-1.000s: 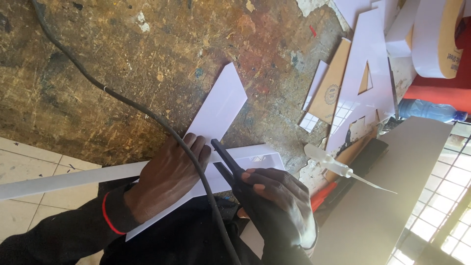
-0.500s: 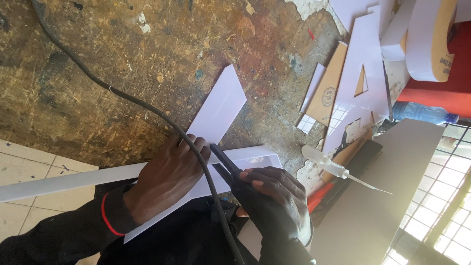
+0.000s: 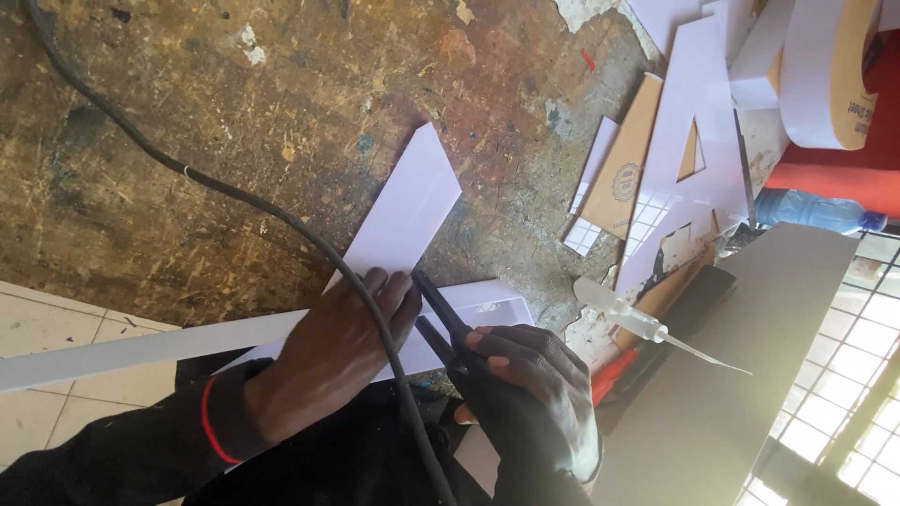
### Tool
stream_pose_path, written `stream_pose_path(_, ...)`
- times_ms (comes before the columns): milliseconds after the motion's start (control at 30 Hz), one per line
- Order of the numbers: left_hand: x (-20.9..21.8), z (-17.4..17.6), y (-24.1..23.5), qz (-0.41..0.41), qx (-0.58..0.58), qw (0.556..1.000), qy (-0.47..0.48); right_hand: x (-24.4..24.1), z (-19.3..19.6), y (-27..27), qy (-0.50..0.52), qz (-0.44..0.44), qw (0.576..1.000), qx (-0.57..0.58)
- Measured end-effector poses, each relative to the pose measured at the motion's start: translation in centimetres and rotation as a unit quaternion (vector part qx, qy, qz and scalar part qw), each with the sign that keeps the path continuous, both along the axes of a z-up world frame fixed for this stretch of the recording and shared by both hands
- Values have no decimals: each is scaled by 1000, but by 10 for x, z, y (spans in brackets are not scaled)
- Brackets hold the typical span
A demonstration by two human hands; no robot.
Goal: Gluing and bonding thin plastic strips to the edges of a Y-shaped sign component to create a 3D effect.
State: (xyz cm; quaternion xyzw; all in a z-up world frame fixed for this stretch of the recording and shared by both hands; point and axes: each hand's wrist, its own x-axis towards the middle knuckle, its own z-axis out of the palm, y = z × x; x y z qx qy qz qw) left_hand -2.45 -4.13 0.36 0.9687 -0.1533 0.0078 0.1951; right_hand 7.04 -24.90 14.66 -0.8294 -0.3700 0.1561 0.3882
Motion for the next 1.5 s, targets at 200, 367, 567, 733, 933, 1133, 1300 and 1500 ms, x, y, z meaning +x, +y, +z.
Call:
stream_pose_path(200,1,-5,-10,-4,39,999,5,4,-11,-9,-36,27,999,2)
stream_pose_path(367,-16,-4,13,-5,40,998,56,2,-14,-10,-69,28,997,2)
stream_pose_path(567,-68,5,97,6,81,978,193,-3,-14,-14,-45,10,999,-1)
stream_pose_path(733,-63,39,145,96,18,968,230,1,-10,-12,-14,0,1000,-14)
stream_pose_path(933,-20,43,114,96,-66,992,43,-1,-11,-9,-35,7,999,12)
stream_pose_path(1133,-1,32,67,-5,-184,983,11,-11,-13,-23,22,-46,998,-27)
stream_pose_path(1300,2,10,38,-49,-288,955,56,-12,-13,-25,35,-55,998,5)
stream_pose_path(1500,-1,11,42,-51,-383,912,137,-19,-9,-27,-39,-62,997,-35)
